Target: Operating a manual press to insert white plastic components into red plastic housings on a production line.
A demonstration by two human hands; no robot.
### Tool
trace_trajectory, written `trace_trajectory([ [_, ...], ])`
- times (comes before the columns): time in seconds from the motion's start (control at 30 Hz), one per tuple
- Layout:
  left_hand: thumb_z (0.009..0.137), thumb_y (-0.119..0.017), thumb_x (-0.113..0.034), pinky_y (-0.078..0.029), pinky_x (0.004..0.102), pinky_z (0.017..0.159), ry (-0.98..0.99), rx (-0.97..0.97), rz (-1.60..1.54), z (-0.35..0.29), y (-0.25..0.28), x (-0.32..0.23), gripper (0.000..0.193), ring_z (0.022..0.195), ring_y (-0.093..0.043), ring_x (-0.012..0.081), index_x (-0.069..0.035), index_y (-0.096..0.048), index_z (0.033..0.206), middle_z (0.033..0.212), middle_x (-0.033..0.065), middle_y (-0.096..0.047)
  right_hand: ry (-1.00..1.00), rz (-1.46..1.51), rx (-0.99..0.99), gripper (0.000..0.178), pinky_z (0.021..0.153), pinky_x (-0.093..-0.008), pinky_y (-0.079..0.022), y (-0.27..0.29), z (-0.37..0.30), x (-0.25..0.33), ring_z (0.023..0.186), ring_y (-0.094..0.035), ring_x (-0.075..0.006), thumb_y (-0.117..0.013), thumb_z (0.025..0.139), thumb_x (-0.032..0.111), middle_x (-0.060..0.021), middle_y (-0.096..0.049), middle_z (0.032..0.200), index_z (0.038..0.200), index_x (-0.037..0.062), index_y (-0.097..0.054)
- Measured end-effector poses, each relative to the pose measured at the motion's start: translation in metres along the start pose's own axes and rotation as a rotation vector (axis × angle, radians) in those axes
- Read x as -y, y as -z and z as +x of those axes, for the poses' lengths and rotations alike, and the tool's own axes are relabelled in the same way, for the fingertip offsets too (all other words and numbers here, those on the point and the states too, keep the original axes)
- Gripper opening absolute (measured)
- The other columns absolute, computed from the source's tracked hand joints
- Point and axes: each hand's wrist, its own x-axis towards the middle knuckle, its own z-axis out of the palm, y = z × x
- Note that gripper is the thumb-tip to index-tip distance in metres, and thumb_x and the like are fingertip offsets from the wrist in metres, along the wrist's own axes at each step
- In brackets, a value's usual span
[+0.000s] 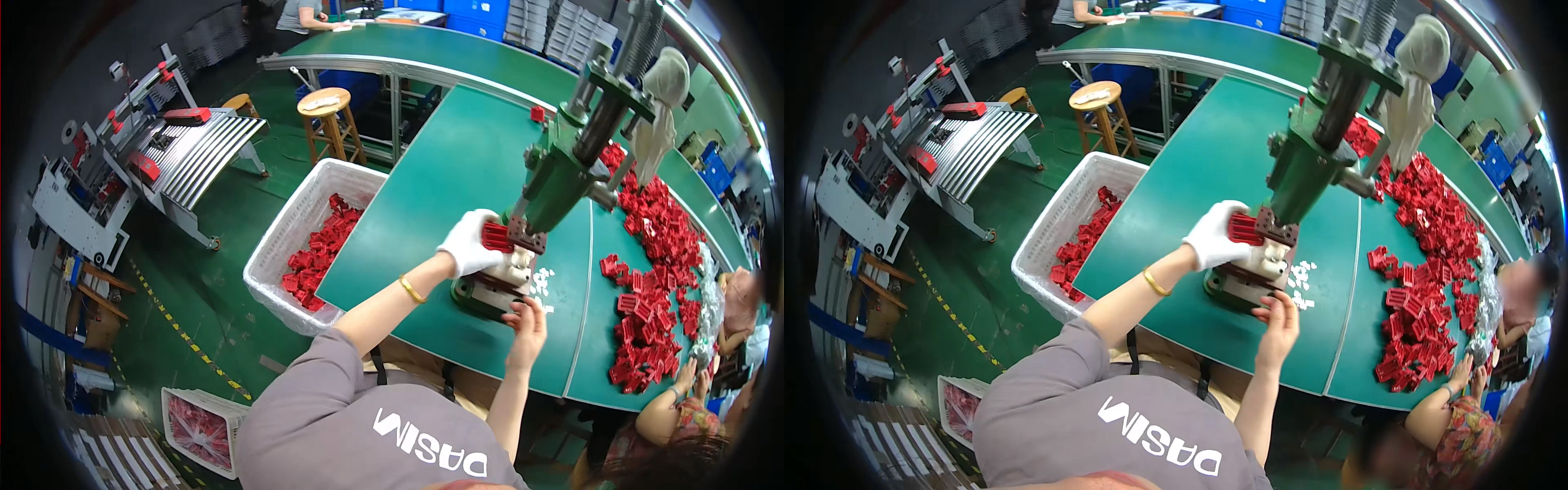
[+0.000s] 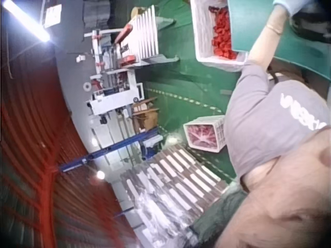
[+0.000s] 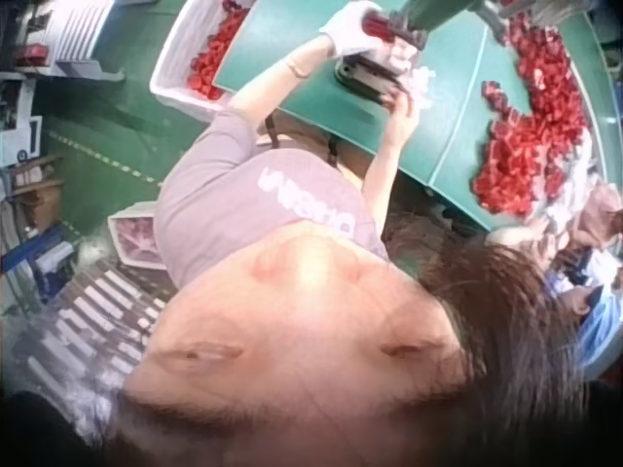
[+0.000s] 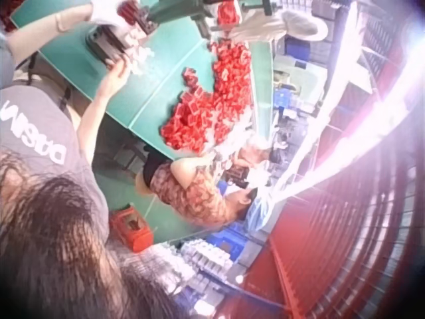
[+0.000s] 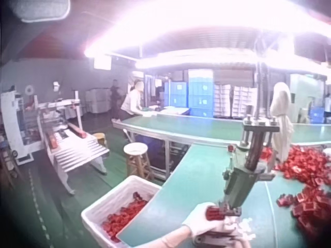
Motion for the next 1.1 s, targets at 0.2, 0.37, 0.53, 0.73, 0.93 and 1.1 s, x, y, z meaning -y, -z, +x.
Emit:
trace_trajectory([
  [0.2,0.068,-0.081,-0.015,-0.050,0.0333,0.096,0.009,0.094,-0.217,-0.073,0.028,-0.002,0.073,0.111,-0.058,0.0197,-0.003,-0.045,0.130,0.120,0.0113,-0.057,-0.150,0.152,0.265,0.048,0.083,-0.0289,-0.050,-0.042,-0.016,0.006,0.098,-0.069,-0.0207,-0.041,0.106,0.026,-0.0193,-0.060,0.129,0.149,0.0049,-0.035],
  [0.37,0.070,-0.079,-0.015,-0.050,0.0332,0.095,0.015,0.041,-0.137,-0.097,0.032,-0.009,0.072,0.111,-0.058,0.0204,-0.001,-0.047,0.133,0.124,0.0117,-0.057,-0.193,0.271,0.301,0.042,0.080,-0.0276,-0.052,-0.064,-0.021,-0.005,0.093,-0.066,-0.0133,-0.044,0.105,0.018,-0.0086,-0.062,0.124,0.144,0.0030,-0.044],
  [0.53,0.070,-0.078,-0.016,-0.050,0.0337,0.094,-0.016,0.053,-0.037,-0.106,0.024,-0.014,0.072,0.112,-0.059,0.0209,-0.003,-0.048,0.134,0.124,0.0118,-0.057,-0.258,0.346,0.269,0.039,0.081,-0.0279,-0.053,-0.059,-0.028,-0.009,0.091,-0.065,-0.0120,-0.046,0.103,0.013,-0.0069,-0.065,0.119,0.141,0.0012,-0.048],
  [0.73,0.071,-0.080,-0.016,-0.050,0.0338,0.096,-0.048,0.075,-0.010,-0.109,0.019,-0.011,0.072,0.113,-0.059,0.0214,-0.003,-0.048,0.134,0.126,0.0124,-0.057,-0.254,0.358,0.232,0.038,0.080,-0.0284,-0.054,-0.054,-0.031,-0.008,0.091,-0.066,-0.0129,-0.047,0.102,0.012,-0.0084,-0.065,0.119,0.138,0.0001,-0.050],
  [0.93,0.071,-0.080,-0.015,-0.051,0.0362,0.097,-0.015,0.106,-0.072,-0.108,0.021,-0.004,0.073,0.115,-0.058,0.0237,-0.004,-0.047,0.135,0.128,0.0126,-0.054,-0.242,0.341,0.251,0.039,0.080,-0.0283,-0.054,-0.054,-0.031,-0.009,0.090,-0.066,-0.0130,-0.048,0.102,0.012,-0.0084,-0.065,0.118,0.139,0.0000,-0.049],
  [1.1,0.073,-0.084,-0.016,-0.046,0.0353,0.103,0.065,0.151,-0.195,-0.108,0.022,0.001,0.078,0.120,-0.056,0.0216,0.000,-0.044,0.139,0.132,0.0135,-0.055,-0.199,0.275,0.252,0.038,0.080,-0.0280,-0.054,-0.053,-0.033,-0.006,0.091,-0.066,-0.0138,-0.049,0.102,0.012,-0.0089,-0.065,0.119,0.138,-0.0006,-0.049],
])
